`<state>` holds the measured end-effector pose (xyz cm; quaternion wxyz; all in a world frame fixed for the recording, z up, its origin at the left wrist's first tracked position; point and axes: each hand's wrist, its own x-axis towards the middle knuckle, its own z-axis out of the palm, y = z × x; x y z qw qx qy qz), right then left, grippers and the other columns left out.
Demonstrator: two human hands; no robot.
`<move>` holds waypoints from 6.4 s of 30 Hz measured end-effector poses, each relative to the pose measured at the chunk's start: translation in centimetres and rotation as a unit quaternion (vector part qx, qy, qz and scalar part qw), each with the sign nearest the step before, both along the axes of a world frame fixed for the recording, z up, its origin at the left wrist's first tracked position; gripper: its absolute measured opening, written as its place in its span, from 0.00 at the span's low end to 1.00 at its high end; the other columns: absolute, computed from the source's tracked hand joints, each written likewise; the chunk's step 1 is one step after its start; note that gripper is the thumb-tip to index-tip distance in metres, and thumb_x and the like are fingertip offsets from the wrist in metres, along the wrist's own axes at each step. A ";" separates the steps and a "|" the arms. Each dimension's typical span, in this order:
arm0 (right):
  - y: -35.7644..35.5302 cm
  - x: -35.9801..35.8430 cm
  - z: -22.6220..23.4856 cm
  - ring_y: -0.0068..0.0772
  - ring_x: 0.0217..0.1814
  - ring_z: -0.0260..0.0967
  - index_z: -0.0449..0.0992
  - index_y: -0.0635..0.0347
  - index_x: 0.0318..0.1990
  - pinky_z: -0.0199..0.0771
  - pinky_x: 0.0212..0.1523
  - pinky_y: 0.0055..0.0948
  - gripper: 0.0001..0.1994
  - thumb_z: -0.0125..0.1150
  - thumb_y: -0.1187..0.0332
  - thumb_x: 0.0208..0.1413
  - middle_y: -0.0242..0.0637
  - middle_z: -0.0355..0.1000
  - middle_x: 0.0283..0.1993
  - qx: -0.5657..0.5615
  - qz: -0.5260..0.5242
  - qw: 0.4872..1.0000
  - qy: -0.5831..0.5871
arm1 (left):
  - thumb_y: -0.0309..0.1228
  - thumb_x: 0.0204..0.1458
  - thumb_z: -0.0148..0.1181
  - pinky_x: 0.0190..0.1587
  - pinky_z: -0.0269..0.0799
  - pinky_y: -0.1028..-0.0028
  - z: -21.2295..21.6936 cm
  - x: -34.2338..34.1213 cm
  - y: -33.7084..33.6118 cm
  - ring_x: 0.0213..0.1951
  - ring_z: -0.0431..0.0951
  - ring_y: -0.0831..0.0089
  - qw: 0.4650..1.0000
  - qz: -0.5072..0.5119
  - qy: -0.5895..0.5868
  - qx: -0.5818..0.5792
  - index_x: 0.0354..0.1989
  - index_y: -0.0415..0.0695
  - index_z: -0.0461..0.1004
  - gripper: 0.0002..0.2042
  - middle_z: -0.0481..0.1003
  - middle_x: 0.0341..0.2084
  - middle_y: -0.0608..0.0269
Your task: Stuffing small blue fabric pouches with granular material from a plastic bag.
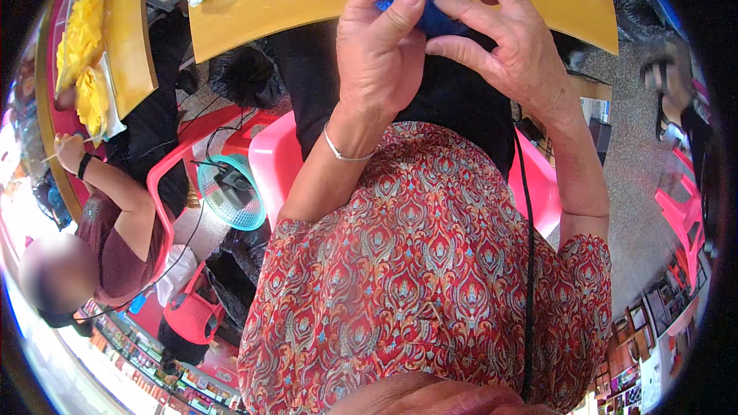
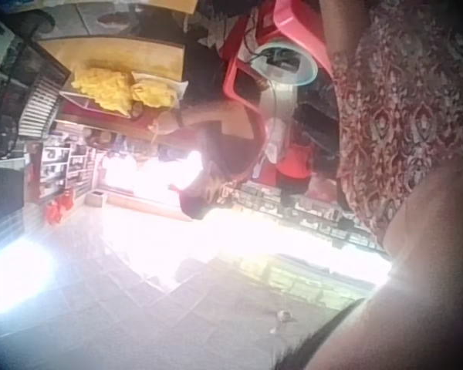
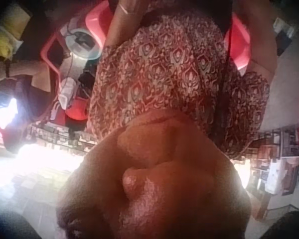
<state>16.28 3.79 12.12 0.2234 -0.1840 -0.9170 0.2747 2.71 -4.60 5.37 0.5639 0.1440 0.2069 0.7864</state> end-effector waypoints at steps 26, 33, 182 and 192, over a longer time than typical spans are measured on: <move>0.3 0.6 -2.1 0.35 0.59 0.64 0.78 0.58 0.47 0.64 0.57 0.32 0.16 0.66 0.62 0.52 0.38 0.64 0.58 -0.078 0.027 0.996 0.047 | 0.41 0.64 0.46 0.49 0.76 0.64 1.5 0.7 -1.1 0.46 0.77 0.66 0.997 -0.038 -0.010 -0.073 0.54 0.38 0.63 0.19 0.73 0.45 0.56; 0.9 0.6 -2.9 0.35 0.62 0.61 0.78 0.61 0.48 0.62 0.59 0.34 0.15 0.63 0.64 0.56 0.40 0.63 0.61 -0.179 0.051 0.979 0.080 | 0.30 0.59 0.57 0.48 0.74 0.70 0.5 1.0 -1.8 0.43 0.76 0.73 0.994 -0.041 0.053 -0.081 0.53 0.39 0.65 0.17 0.73 0.43 0.61; 0.0 -0.8 -1.5 0.20 0.41 0.69 0.77 0.65 0.43 0.67 0.44 0.19 0.09 0.62 0.70 0.57 0.31 0.74 0.38 -0.131 -0.022 0.976 0.174 | 0.25 0.57 0.56 0.47 0.77 0.67 2.2 0.7 -2.6 0.44 0.78 0.69 0.995 0.021 0.082 -0.052 0.48 0.39 0.71 0.11 0.76 0.42 0.58; 0.7 -0.4 -3.6 0.17 0.36 0.68 0.80 0.63 0.36 0.66 0.40 0.16 0.08 0.62 0.66 0.57 0.27 0.74 0.33 -0.242 -0.088 0.951 0.169 | 0.25 0.56 0.59 0.39 0.77 0.74 2.1 2.5 -2.7 0.37 0.78 0.75 0.985 0.017 0.143 -0.097 0.46 0.36 0.71 0.11 0.77 0.36 0.62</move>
